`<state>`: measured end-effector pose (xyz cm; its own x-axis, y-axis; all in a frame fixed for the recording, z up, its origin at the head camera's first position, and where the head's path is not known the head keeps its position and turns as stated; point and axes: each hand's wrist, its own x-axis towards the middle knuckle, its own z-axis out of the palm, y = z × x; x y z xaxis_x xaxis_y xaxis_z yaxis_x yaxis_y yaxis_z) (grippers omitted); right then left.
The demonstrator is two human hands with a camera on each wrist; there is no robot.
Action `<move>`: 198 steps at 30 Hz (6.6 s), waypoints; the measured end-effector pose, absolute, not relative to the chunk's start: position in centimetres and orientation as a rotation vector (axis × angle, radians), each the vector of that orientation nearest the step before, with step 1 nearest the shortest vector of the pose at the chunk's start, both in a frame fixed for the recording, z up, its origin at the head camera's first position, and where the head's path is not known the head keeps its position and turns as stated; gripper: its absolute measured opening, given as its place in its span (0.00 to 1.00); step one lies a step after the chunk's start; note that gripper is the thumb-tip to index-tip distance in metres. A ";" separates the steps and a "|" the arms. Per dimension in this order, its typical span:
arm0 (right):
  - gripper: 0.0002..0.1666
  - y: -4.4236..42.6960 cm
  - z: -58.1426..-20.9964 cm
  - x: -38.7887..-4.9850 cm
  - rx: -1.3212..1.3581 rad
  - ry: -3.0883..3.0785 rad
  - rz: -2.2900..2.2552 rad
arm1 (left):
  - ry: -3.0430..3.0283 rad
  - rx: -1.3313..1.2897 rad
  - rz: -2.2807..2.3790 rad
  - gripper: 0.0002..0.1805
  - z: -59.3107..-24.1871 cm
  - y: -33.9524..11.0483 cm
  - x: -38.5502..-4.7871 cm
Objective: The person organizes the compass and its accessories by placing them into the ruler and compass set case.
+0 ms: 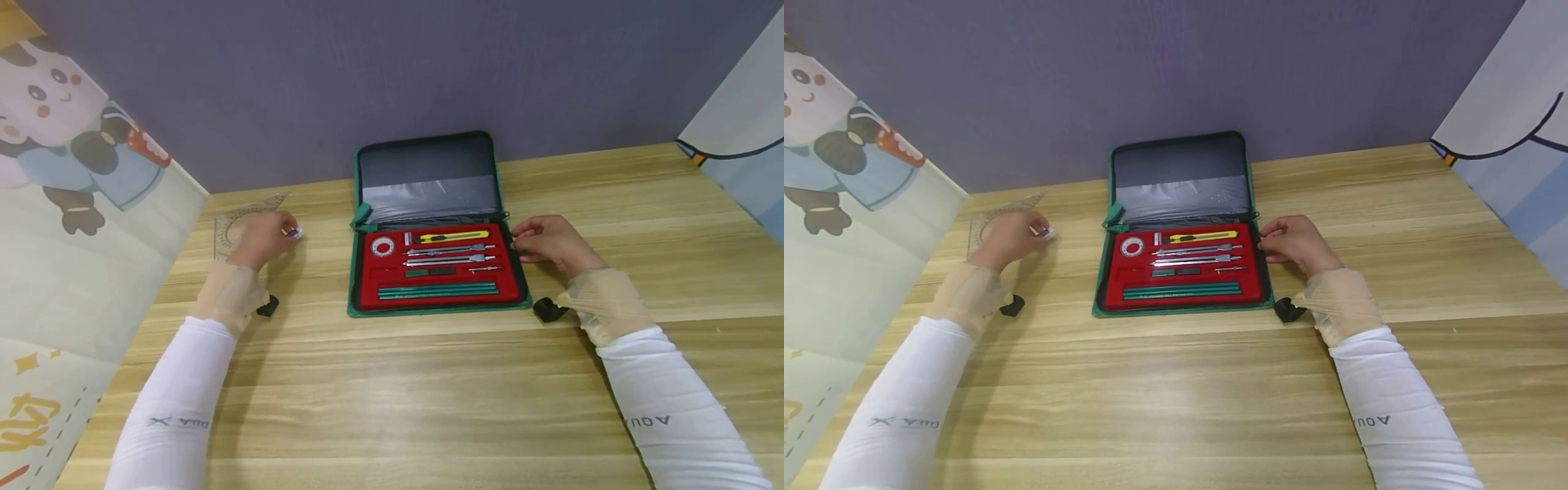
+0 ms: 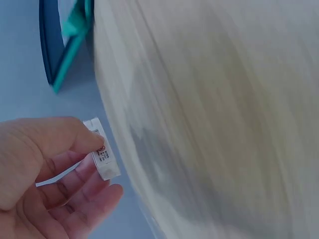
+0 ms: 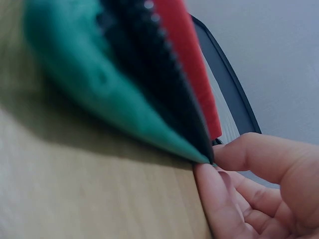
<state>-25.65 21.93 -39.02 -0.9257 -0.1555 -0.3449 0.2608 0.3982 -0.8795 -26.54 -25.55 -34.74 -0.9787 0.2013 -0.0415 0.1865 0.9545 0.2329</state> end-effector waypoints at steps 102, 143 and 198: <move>0.24 22.1 -39.0 -25.7 0.080 2.295 -1.526 | 2.683 1.012 0.426 0.12 -35.0 -14.5 -23.1; 0.24 22.0 -38.8 -25.6 0.088 2.277 -1.539 | 2.912 -0.196 0.492 0.30 -34.9 -34.9 -25.3; 0.24 22.3 -39.0 -25.6 0.032 2.290 -1.530 | 2.338 -0.324 1.235 0.04 -33.4 -38.3 -26.0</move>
